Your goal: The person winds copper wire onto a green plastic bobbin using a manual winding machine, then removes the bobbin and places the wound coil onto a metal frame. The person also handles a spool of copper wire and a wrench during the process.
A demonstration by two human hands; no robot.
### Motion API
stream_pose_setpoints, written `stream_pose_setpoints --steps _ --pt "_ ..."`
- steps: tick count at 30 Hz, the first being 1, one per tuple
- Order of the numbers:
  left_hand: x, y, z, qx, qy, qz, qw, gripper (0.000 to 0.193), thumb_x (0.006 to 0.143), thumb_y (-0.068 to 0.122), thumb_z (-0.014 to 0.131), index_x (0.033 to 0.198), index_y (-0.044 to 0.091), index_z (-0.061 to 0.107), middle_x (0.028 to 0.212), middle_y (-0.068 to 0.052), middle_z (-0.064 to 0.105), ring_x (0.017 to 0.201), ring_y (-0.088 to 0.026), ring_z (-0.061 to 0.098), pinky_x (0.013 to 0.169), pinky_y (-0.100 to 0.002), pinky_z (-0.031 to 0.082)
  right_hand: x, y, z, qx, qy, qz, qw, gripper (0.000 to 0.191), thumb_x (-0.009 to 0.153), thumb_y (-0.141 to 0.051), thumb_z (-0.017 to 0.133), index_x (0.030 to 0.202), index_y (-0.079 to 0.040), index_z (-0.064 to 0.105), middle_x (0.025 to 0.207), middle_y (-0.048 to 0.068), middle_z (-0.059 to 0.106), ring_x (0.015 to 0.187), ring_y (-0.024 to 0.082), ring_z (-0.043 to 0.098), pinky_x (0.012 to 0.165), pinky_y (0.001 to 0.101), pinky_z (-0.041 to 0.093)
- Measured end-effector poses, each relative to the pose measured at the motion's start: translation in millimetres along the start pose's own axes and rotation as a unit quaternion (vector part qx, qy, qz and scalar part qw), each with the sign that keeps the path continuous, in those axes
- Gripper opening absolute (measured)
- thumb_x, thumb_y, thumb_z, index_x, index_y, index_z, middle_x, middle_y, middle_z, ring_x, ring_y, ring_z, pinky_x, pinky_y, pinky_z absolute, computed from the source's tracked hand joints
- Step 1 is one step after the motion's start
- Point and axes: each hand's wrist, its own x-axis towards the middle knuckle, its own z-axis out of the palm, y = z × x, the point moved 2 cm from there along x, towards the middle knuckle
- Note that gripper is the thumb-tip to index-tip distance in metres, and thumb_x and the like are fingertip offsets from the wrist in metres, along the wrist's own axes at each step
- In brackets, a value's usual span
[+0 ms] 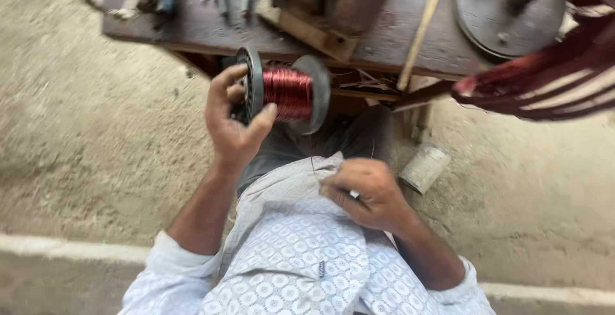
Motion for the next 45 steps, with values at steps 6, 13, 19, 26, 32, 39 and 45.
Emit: stream_pose_setpoints --steps 6,13,19,26,32,39,45 --pt "5.1 4.0 -3.2 -0.419 -0.131 -0.172 0.882 0.054 0.081 0.014 0.077 0.132 0.003 0.059 0.114 -0.013 0.067 0.097 -0.020 0.070 0.090 -0.034 0.065 25.5 77.0 20.2 0.150 -0.051 0.140 0.977 0.017 0.091 -0.016 0.074 0.080 -0.005 0.066 0.071 0.004 0.062 0.065 0.017 0.058 0.058 0.0333 0.048" --pt "4.4 29.2 -12.2 0.229 -0.382 0.095 0.890 0.058 0.066 0.031 0.087 0.119 0.014 0.072 0.091 -0.007 0.072 0.076 -0.016 0.066 0.069 -0.035 0.055 36.8 53.5 -34.0 -0.200 0.159 0.080 0.964 0.023 0.089 -0.023 0.081 0.078 -0.004 0.073 0.073 0.003 0.068 0.062 0.015 0.063 0.054 0.0329 0.048" --pt "20.9 13.5 -26.4 0.134 -0.058 0.010 0.989 0.054 0.079 0.023 0.082 0.129 0.014 0.064 0.100 -0.011 0.071 0.089 -0.021 0.069 0.080 -0.039 0.064 8.8 3.6 6.9 0.107 -0.044 0.026 0.993 0.015 0.100 -0.018 0.068 0.090 -0.010 0.075 0.082 0.004 0.075 0.071 0.013 0.072 0.062 0.0296 0.061" --pt "30.3 0.9 -33.3 -0.489 0.060 -0.184 0.851 0.054 0.081 0.014 0.077 0.129 -0.003 0.061 0.108 -0.018 0.070 0.100 -0.031 0.073 0.092 -0.041 0.066 28.8 80.3 33.8 0.279 -0.125 0.327 0.894 0.016 0.092 -0.025 0.069 0.097 -0.012 0.078 0.089 0.001 0.077 0.083 0.013 0.072 0.075 0.0320 0.064" --pt "33.2 26.4 -41.9 -0.349 -0.370 -0.076 0.858 0.053 0.083 0.014 0.081 0.132 0.002 0.067 0.097 -0.016 0.073 0.073 -0.018 0.068 0.066 -0.030 0.060 59.9 85.8 -18.7 0.058 0.083 0.173 0.980 0.018 0.091 -0.026 0.080 0.095 -0.009 0.080 0.084 0.004 0.077 0.075 0.017 0.071 0.066 0.0323 0.057" --pt "37.7 6.4 -51.2 0.321 -0.112 0.200 0.919 0.042 0.087 0.023 0.077 0.126 0.008 0.070 0.097 -0.009 0.074 0.073 -0.012 0.059 0.071 -0.029 0.051 37.6 17.5 -32.9 -0.110 0.120 0.023 0.986 0.014 0.094 -0.019 0.079 0.087 -0.008 0.074 0.077 0.005 0.072 0.067 0.015 0.068 0.060 0.0309 0.053" --pt "76.0 -27.6 -46.5 0.503 0.044 0.290 0.813 0.048 0.090 0.030 0.090 0.131 0.013 0.072 0.098 -0.001 0.073 0.086 -0.017 0.056 0.091 -0.035 0.040 18.4 6.8 -9.2 -0.035 0.036 0.035 0.998 0.010 0.091 -0.013 0.077 0.094 -0.003 0.074 0.077 0.006 0.070 0.068 0.015 0.066 0.060 0.0318 0.053"
